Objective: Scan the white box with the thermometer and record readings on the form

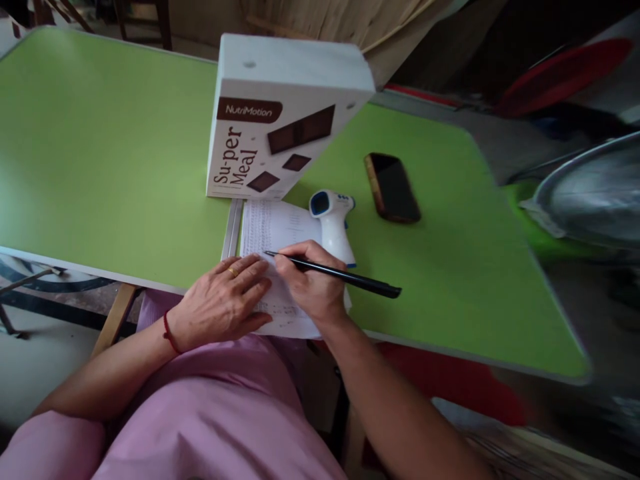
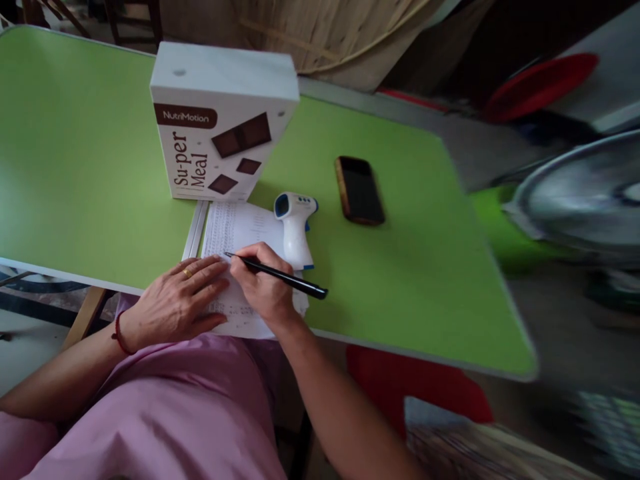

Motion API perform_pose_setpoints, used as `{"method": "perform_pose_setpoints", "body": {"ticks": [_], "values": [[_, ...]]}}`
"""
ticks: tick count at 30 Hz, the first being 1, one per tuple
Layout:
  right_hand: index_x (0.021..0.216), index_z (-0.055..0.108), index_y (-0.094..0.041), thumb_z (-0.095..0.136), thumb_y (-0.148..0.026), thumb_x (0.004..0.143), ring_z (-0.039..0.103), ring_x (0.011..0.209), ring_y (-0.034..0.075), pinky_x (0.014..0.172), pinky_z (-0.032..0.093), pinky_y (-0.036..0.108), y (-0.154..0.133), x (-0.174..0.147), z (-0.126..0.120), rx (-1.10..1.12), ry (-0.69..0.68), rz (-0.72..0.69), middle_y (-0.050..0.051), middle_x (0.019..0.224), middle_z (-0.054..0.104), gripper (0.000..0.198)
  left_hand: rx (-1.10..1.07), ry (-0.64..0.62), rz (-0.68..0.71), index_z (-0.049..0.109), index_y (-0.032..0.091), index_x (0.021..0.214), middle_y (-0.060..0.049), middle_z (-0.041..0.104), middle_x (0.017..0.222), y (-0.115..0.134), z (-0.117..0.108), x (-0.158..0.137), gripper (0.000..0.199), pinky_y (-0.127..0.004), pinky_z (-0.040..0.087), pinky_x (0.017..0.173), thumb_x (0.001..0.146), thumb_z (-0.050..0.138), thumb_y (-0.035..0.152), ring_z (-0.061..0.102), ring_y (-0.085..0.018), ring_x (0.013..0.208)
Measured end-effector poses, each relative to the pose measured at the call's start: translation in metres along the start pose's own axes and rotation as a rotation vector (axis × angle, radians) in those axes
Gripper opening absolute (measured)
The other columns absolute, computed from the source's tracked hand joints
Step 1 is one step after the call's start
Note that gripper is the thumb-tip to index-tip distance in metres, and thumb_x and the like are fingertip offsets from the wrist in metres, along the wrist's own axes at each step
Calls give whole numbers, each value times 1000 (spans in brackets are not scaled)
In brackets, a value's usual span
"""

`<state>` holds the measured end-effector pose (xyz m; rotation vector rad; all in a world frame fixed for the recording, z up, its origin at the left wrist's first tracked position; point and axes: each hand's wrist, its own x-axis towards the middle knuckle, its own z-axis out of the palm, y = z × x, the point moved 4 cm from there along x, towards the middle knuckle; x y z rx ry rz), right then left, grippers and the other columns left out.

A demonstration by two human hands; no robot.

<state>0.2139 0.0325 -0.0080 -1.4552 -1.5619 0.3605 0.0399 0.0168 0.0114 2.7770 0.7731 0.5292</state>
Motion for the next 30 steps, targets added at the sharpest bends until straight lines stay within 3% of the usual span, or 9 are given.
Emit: {"method": "perform_pose_setpoints", "body": {"ticks": [16,30], "values": [[75,64,-25,61,-31,84,60,54,15,55,51,27,0,2,2,-56,-59,36,-2,62,67,11,12,33,15,68,7,122,-23,69,139,0,-2,1,43,-46,54,115,102,67,45,64,-34,137],[70,63,-24,63,-30,81,56,50,13,51,48,25,-2,4,1,-12,-1,60,-3,58,66,13,10,53,21,69,6,122,-22,69,139,0,-2,0,44,-47,55,114,100,71,44,65,-35,135]]}}
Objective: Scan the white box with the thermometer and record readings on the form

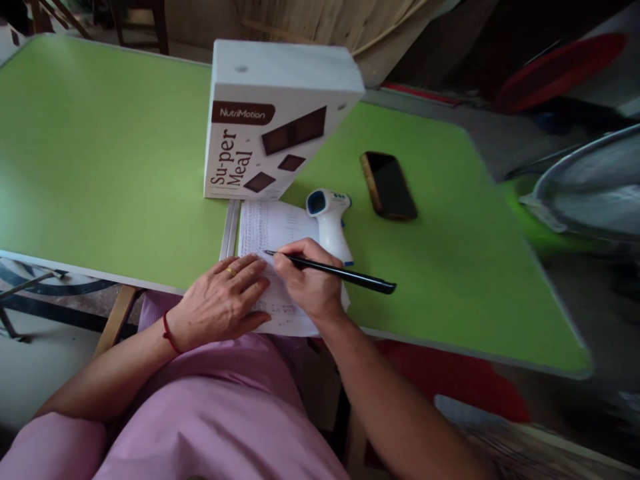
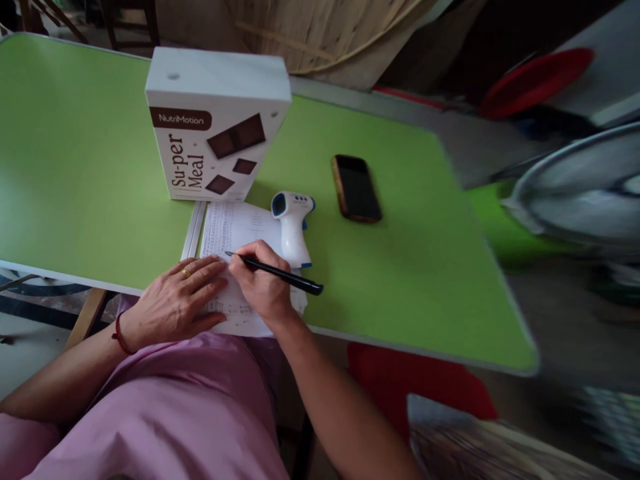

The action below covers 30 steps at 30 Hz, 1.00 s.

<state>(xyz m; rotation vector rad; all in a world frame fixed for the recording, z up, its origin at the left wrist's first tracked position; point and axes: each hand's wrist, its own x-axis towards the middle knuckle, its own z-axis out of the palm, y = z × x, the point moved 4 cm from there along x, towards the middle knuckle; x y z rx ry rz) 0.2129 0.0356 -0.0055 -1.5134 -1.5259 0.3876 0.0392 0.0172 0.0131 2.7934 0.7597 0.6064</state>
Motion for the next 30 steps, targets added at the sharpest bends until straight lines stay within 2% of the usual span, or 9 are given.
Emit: {"method": "perform_pose_setpoints", "body": {"ticks": [6,11,17,30], "values": [[72,63,-25,61,-32,82,57,53,15,55,50,27,1,0,1,-20,-55,29,-2,60,66,13,-3,-9,-6,68,7,123,-22,69,139,-1,0,-1,43,-47,54,114,100,69,44,64,-35,136],[71,62,-24,62,-28,82,56,52,14,53,49,26,-1,0,0,1,-42,-14,-3,59,65,12,-9,-39,-15,67,7,125,-23,68,141,-1,2,-1,43,-48,53,116,103,64,44,62,-35,139],[72,61,-25,60,-31,82,57,53,15,55,50,28,0,0,1,-10,-52,32,-3,60,65,12,-8,-35,-12,68,6,125,-23,68,141,-2,1,-1,44,-48,53,116,103,64,44,62,-35,138],[71,61,-25,61,-31,81,54,50,14,52,48,26,2,-1,0,14,24,14,-4,58,63,12,-2,-33,-6,69,6,124,-23,68,141,-2,1,-1,44,-49,54,115,102,66,43,63,-36,137]]}}
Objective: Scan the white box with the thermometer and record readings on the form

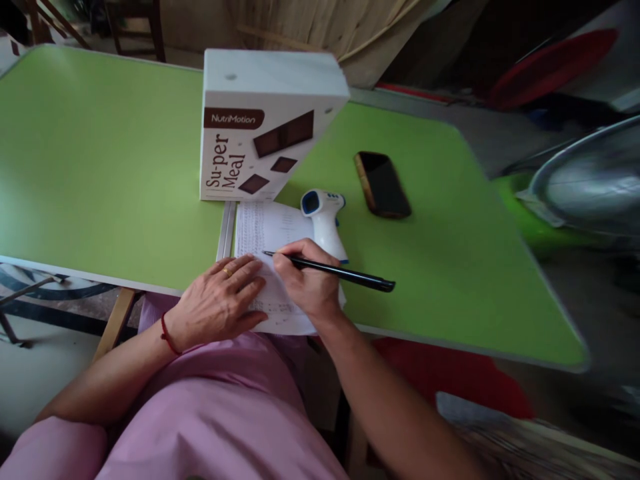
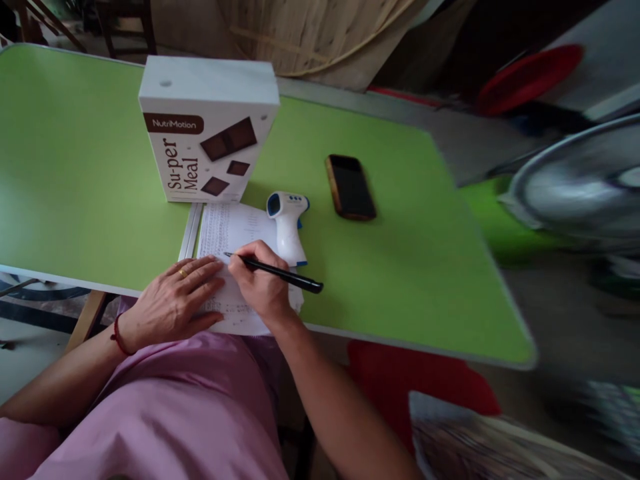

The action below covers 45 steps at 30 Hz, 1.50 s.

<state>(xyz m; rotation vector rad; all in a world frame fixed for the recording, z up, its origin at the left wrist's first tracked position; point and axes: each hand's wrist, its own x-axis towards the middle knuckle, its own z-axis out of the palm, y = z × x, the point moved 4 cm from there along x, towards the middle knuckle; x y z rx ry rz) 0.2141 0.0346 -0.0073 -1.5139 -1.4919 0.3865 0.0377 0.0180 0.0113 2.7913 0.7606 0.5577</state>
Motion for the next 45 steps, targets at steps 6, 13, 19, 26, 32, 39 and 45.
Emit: {"method": "perform_pose_setpoints", "body": {"ticks": [6,13,19,26,32,39,45], "values": [[71,61,-25,61,-32,81,55,51,15,53,49,27,1,1,2,-11,-31,26,-3,58,64,11,-4,-24,-11,68,7,125,-24,67,143,0,2,0,44,-49,53,116,104,63,45,61,-35,140],[70,59,-26,60,-32,82,56,53,16,54,50,27,-1,1,1,-46,-48,20,-2,59,65,14,-5,-28,-12,67,7,127,-24,66,144,-1,2,-1,45,-50,52,117,105,60,45,61,-35,141],[67,59,-26,59,-32,80,56,51,15,52,48,27,-2,2,0,-36,-42,25,-3,57,64,14,-3,-17,-9,68,7,125,-24,67,143,-1,1,0,44,-49,53,116,104,62,45,61,-35,139],[70,59,-25,61,-31,80,53,49,15,52,48,28,4,0,-1,-13,15,45,-3,57,61,12,-7,-45,-20,68,7,127,-24,66,144,-1,2,-1,44,-50,52,117,105,61,45,61,-35,140],[69,58,-26,59,-33,80,54,51,15,53,49,28,5,0,-1,-47,8,40,-3,57,62,13,6,-29,-16,68,8,126,-23,67,144,-2,2,-1,44,-48,53,117,104,63,46,62,-34,139],[70,59,-25,60,-29,80,56,51,15,52,49,27,3,1,0,-13,-7,9,-3,57,63,11,5,7,-3,69,6,124,-23,68,142,-1,0,0,43,-48,54,115,102,68,43,64,-36,136],[66,58,-25,60,-26,79,53,47,14,49,46,26,1,0,-2,1,41,-26,-4,54,62,13,1,-3,-5,69,6,125,-23,67,142,-1,0,-1,44,-48,54,116,103,66,44,63,-35,137]]}}
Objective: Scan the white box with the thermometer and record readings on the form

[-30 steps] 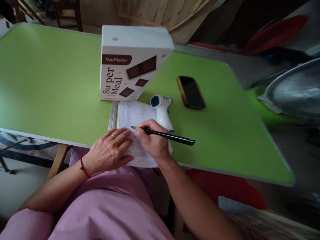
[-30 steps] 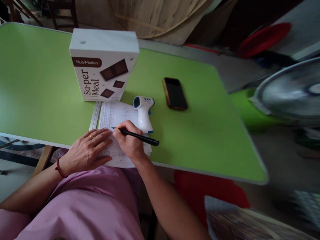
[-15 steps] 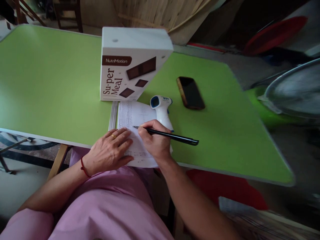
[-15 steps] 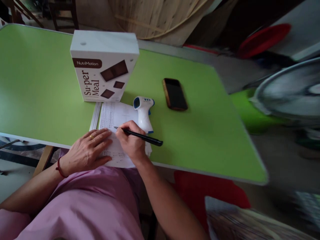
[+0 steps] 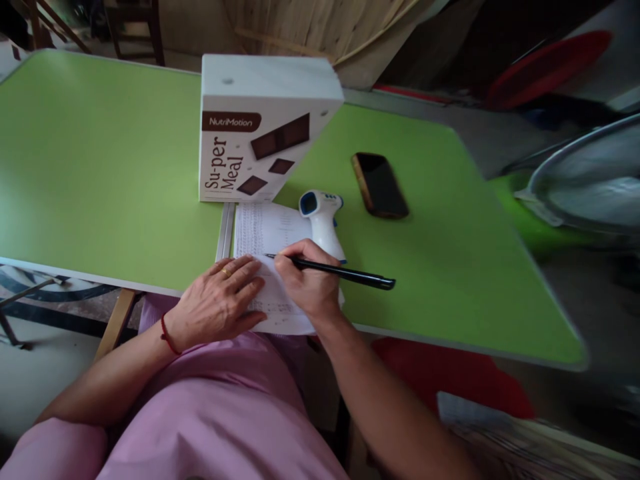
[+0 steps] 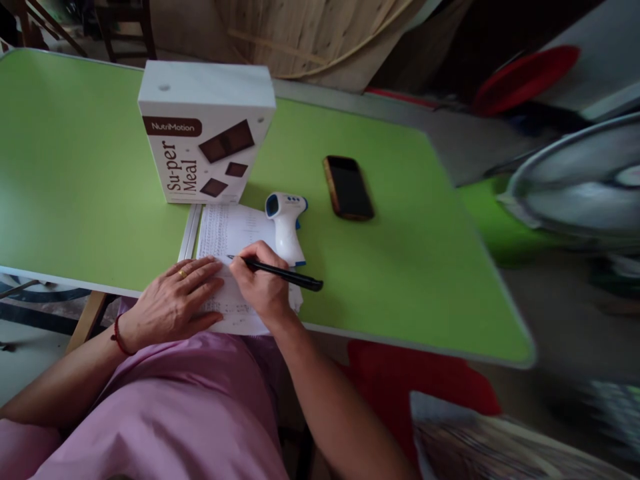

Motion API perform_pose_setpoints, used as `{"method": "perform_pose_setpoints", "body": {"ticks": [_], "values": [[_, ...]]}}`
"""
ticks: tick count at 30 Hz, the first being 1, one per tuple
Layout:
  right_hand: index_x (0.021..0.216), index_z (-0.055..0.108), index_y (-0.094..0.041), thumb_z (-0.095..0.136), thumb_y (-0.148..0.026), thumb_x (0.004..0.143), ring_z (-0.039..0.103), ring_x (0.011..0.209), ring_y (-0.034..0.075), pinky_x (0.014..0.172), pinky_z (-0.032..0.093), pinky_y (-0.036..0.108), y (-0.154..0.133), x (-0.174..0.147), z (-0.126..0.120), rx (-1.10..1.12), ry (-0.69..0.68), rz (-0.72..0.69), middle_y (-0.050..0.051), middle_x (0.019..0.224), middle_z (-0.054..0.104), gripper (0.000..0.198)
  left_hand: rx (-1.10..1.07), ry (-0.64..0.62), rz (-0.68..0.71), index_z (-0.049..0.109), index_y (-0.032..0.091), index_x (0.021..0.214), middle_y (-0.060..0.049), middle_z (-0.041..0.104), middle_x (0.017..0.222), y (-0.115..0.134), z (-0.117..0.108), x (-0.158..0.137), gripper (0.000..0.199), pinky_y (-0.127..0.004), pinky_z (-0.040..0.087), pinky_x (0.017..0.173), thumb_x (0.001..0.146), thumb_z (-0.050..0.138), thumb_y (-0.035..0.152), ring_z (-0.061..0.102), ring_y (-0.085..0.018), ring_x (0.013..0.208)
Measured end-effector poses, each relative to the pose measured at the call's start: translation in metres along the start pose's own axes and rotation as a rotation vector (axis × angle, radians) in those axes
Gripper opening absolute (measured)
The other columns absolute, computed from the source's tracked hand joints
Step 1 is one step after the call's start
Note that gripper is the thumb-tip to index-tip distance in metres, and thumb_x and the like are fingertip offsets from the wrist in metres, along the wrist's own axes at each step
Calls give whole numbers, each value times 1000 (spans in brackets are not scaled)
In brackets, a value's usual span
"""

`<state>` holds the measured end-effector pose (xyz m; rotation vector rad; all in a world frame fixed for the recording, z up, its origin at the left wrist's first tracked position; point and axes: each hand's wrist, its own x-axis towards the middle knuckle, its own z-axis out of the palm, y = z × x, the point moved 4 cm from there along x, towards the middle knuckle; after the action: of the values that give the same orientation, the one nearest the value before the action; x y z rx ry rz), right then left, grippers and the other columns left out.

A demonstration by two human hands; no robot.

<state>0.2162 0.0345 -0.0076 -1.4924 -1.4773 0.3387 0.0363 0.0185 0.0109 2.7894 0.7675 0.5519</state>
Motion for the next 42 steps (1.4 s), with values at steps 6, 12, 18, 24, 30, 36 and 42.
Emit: {"method": "perform_pose_setpoints", "body": {"ticks": [6,12,18,24,30,36,42], "values": [[70,61,-24,62,-28,82,54,48,13,50,45,25,0,-1,1,30,0,0,-4,57,63,12,-4,21,7,70,6,122,-23,68,141,0,0,1,43,-49,55,114,102,67,43,65,-37,135],[70,62,-24,61,-30,81,54,50,13,52,47,25,1,0,2,10,-37,44,-3,58,63,13,3,-10,1,69,7,126,-23,67,143,0,0,1,44,-48,53,116,103,65,44,63,-35,138],[70,61,-24,61,-30,81,52,51,14,53,46,26,1,1,2,-6,-61,40,-3,58,62,12,-2,-28,-10,68,7,127,-23,66,145,0,2,0,44,-49,52,118,104,64,45,61,-35,140],[71,61,-24,61,-29,81,54,53,14,54,47,27,2,0,2,-11,-67,30,-3,59,63,12,-1,6,3,69,6,125,-23,67,142,0,1,0,44,-49,53,116,102,66,44,63,-37,137],[73,62,-24,61,-32,82,54,51,14,53,48,26,3,0,0,-33,-17,52,-3,59,63,12,-7,-3,7,69,6,125,-23,67,143,0,2,0,44,-49,53,116,104,64,45,63,-36,137],[92,72,-21,59,-29,93,69,70,19,69,58,32,9,-1,-2,-104,-41,-73,5,81,74,15,-3,-23,-11,69,8,126,-22,66,144,-2,5,-1,44,-48,51,117,105,61,47,61,-34,140],[119,76,-20,44,-19,101,73,90,24,83,60,38,15,-4,-9,-310,-180,-200,12,100,74,37,7,14,0,69,7,126,-22,68,141,-2,3,-1,44,-47,53,115,103,65,44,63,-35,137]]}}
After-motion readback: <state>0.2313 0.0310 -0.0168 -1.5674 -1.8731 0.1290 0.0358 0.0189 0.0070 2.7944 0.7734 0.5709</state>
